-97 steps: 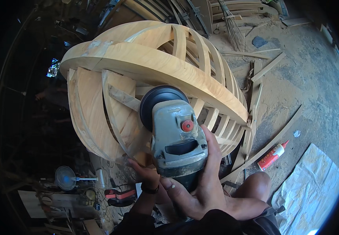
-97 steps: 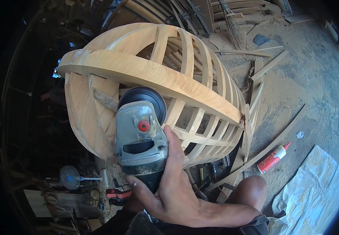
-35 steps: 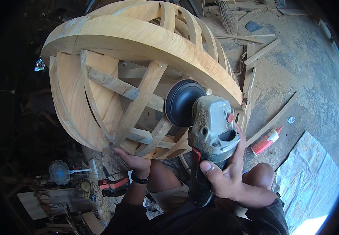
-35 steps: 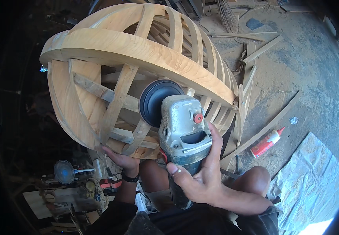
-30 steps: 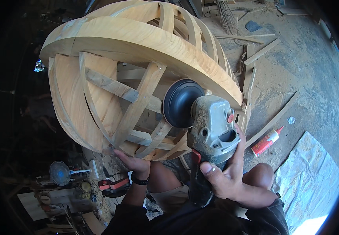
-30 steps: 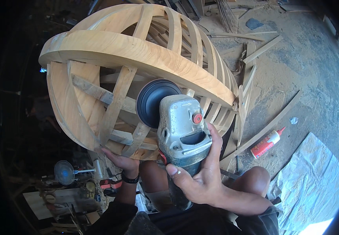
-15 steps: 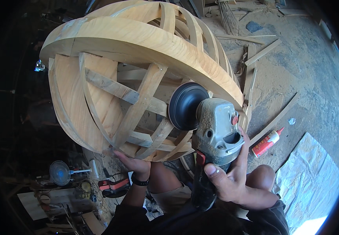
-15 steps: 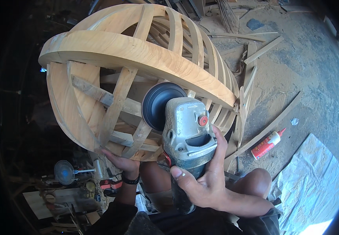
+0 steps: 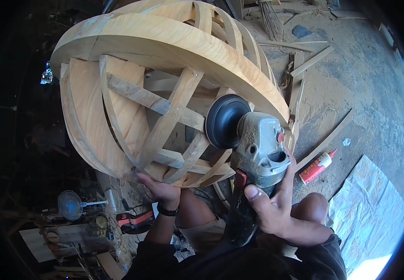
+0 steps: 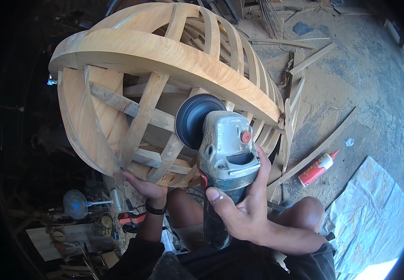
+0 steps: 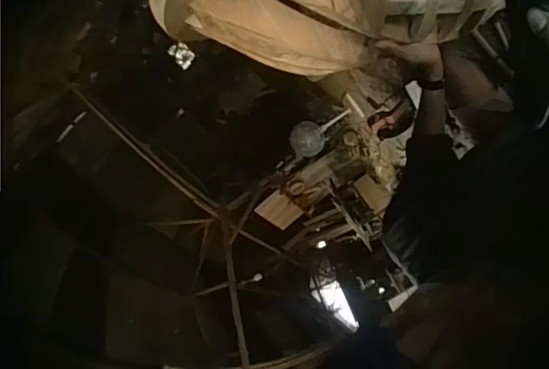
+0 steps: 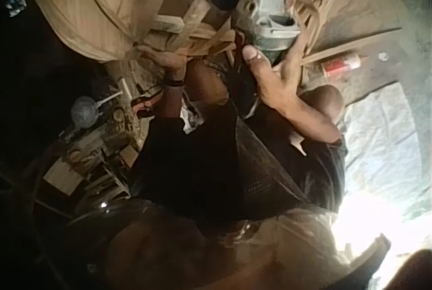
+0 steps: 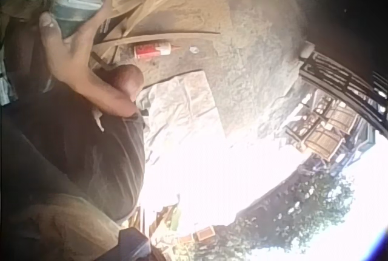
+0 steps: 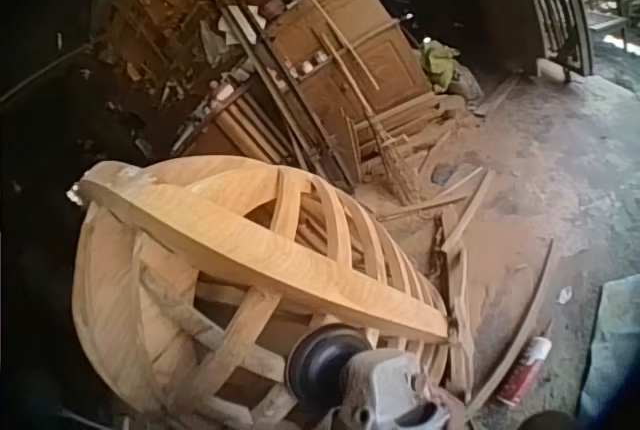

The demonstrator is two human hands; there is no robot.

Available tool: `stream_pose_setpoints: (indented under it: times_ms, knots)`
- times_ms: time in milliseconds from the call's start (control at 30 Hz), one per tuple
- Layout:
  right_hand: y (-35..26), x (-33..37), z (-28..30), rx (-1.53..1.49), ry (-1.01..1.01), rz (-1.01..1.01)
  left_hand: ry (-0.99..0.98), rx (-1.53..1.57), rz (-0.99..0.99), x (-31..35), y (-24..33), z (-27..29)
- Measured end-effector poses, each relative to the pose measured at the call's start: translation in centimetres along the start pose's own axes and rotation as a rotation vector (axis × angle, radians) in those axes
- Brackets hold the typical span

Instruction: The person uses a power sander to smooth the surface of a circular wooden frame structure, moving the tool along the inner and outer edges, then checks the surface by hand and uses a hand file to refine specific areas.

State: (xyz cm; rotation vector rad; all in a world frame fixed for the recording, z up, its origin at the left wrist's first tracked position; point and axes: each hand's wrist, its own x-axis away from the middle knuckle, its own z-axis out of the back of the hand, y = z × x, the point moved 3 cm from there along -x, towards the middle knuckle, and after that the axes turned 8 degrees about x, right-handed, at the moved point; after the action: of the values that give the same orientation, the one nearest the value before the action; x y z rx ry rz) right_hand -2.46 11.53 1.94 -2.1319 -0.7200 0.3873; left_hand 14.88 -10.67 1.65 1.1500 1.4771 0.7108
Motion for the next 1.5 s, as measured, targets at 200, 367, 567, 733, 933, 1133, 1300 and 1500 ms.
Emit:
stream_pose_setpoints:
  times_ms: [200,367,567,733,933,1133,1300,1500]
  knots:
    - [-1.8,1.8,0.9,0.125,-0.078,-0.038,-0.087,0.02,-0.022,-0.5,-0.6,0.0]
    - [-3.7,1.5,4.4,0.304,0.047,0.053,-0.238,0.008,-0.124,-1.4,-2.6,0.5]
    - [-8.3,2.2,7.9,0.307,0.061,0.32,-0.318,-0.278,-0.291,-3.1,-3.5,1.8]
    - [-8.1,3.4,11.4,0.208,0.174,0.298,-0.428,-0.146,-0.121,-0.3,-0.3,-0.4]
    - [-6.0,3.0,12.8,0.055,0.239,0.167,-0.628,-0.071,0.056,2.0,0.6,1.8]
    - [-3.3,4.2,8.7,0.214,0.258,0.04,-0.567,-0.013,0.044,2.6,1.7,3.2]
    - [0.6,4.0,4.1,0.202,0.122,-0.058,-0.484,-0.022,0.011,2.3,0.7,4.2]
    - [2.6,2.2,4.0,0.276,0.205,-0.149,-0.405,-0.07,-0.121,2.9,-2.3,2.4]
